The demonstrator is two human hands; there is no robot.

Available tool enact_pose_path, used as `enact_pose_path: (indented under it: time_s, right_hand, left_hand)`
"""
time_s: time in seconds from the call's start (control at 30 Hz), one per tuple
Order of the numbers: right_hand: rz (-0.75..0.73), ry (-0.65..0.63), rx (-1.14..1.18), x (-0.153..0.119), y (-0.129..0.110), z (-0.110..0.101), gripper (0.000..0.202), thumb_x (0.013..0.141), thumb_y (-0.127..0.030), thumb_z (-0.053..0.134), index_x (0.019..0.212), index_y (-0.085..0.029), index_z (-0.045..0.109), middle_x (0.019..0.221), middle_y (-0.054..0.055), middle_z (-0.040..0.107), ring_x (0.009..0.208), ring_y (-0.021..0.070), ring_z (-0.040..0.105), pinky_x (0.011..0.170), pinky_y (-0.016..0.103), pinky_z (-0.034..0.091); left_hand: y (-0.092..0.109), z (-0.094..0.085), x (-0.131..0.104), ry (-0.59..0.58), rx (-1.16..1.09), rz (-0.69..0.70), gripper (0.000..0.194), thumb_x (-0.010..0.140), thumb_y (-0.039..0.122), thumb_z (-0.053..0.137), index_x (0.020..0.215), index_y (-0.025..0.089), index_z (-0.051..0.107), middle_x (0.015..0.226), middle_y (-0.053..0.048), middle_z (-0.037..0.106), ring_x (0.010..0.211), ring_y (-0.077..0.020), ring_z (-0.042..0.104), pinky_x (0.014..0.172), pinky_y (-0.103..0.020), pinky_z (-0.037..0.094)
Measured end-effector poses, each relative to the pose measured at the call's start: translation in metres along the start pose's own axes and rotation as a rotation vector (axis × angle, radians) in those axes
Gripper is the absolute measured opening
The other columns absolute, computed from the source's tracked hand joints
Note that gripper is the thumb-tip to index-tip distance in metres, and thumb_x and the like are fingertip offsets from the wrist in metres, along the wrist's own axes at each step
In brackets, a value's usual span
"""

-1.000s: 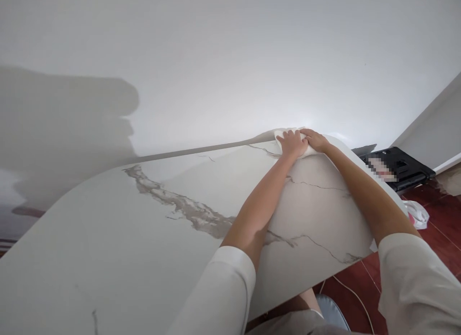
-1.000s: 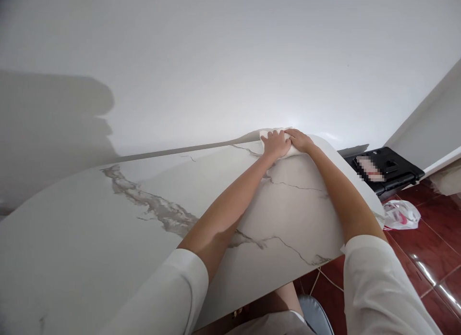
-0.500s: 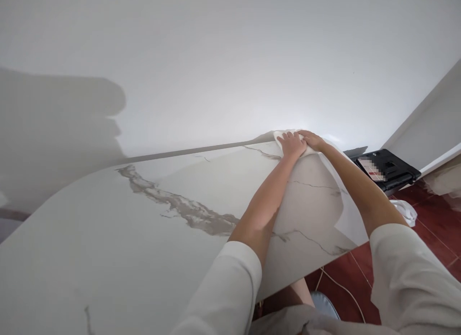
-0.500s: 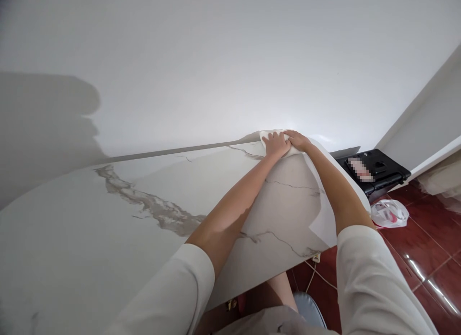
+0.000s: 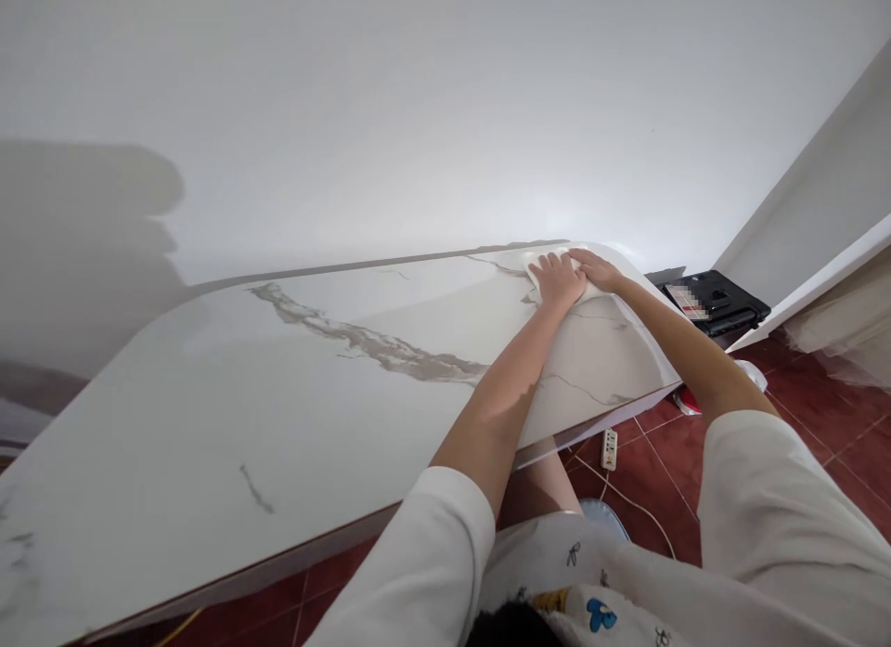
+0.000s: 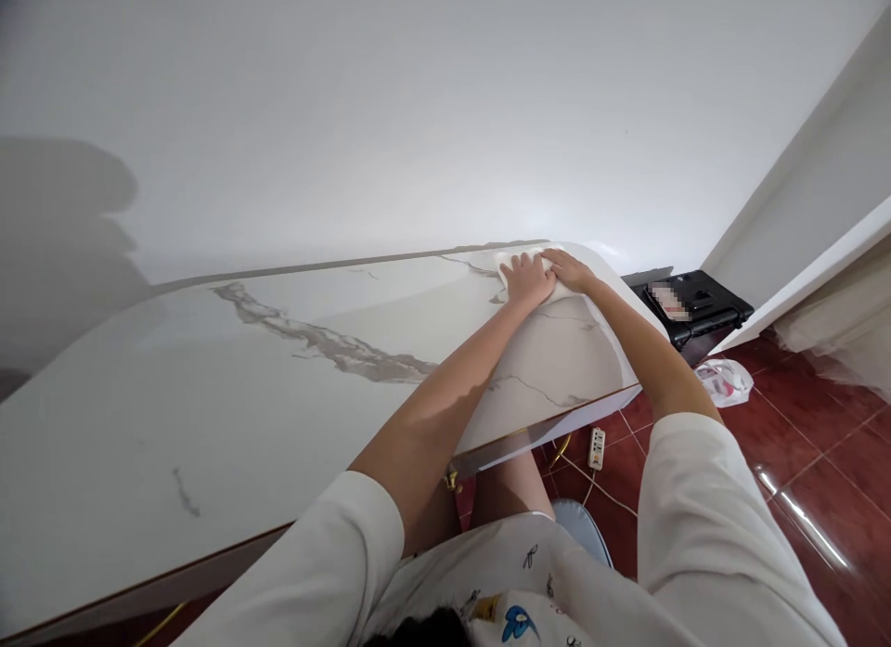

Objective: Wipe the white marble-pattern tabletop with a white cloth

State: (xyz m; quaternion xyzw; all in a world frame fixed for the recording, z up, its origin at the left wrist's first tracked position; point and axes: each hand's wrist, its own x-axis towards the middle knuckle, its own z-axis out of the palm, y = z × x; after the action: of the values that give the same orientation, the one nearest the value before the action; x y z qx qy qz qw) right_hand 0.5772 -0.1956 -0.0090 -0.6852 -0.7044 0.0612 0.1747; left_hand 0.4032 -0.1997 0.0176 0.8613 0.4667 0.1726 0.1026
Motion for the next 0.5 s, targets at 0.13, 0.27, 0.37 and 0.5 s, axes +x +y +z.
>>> enact_pose_path:
  time_s: [0.13,0.27,0.37,0.5]
  right_hand:
    - [0.024,0.013,0.013,-0.03,-0.007,-0.002,0.055,0.093,-0.033,0.032,0.147,-0.029,0.043,0.157,-0.003,0.04,0.149,0.0252,0.028,0.123,0.051,0.022]
    - [0.072,0.013,0.02,-0.057,-0.013,-0.003,0.055,0.093,-0.031,0.032,0.147,-0.026,0.043,0.158,0.0,0.038,0.149,0.0253,0.026,0.124,0.052,0.02]
    - [0.046,0.029,0.028,-0.077,-0.017,-0.003,0.054,0.094,-0.036,0.031,0.146,-0.026,0.044,0.157,0.002,0.041,0.149,0.0259,0.028,0.124,0.052,0.02]
    - [-0.011,0.048,0.006,-0.105,-0.027,-0.003,0.057,0.097,-0.047,0.025,0.146,-0.025,0.044,0.156,0.003,0.042,0.148,0.0246,0.029,0.125,0.049,0.019]
  left_hand:
    - [0.007,-0.003,-0.023,-0.001,-0.007,0.032,0.048,0.096,0.036,0.03,0.136,0.019,0.048,0.145,-0.014,0.047,0.135,-0.0316,0.034,0.114,-0.053,0.023]
    - [0.015,-0.005,-0.047,-0.005,-0.009,0.071,0.046,0.096,0.037,0.031,0.134,0.019,0.049,0.143,-0.014,0.048,0.133,-0.0316,0.036,0.113,-0.054,0.023]
    - [0.02,-0.006,-0.065,-0.005,-0.01,0.085,0.046,0.096,0.037,0.032,0.135,0.019,0.048,0.144,-0.014,0.046,0.135,-0.0318,0.034,0.114,-0.054,0.023]
    - [0.025,-0.009,-0.09,-0.017,-0.009,0.091,0.047,0.096,0.038,0.032,0.137,0.019,0.047,0.147,-0.013,0.044,0.137,-0.0318,0.033,0.114,-0.054,0.022]
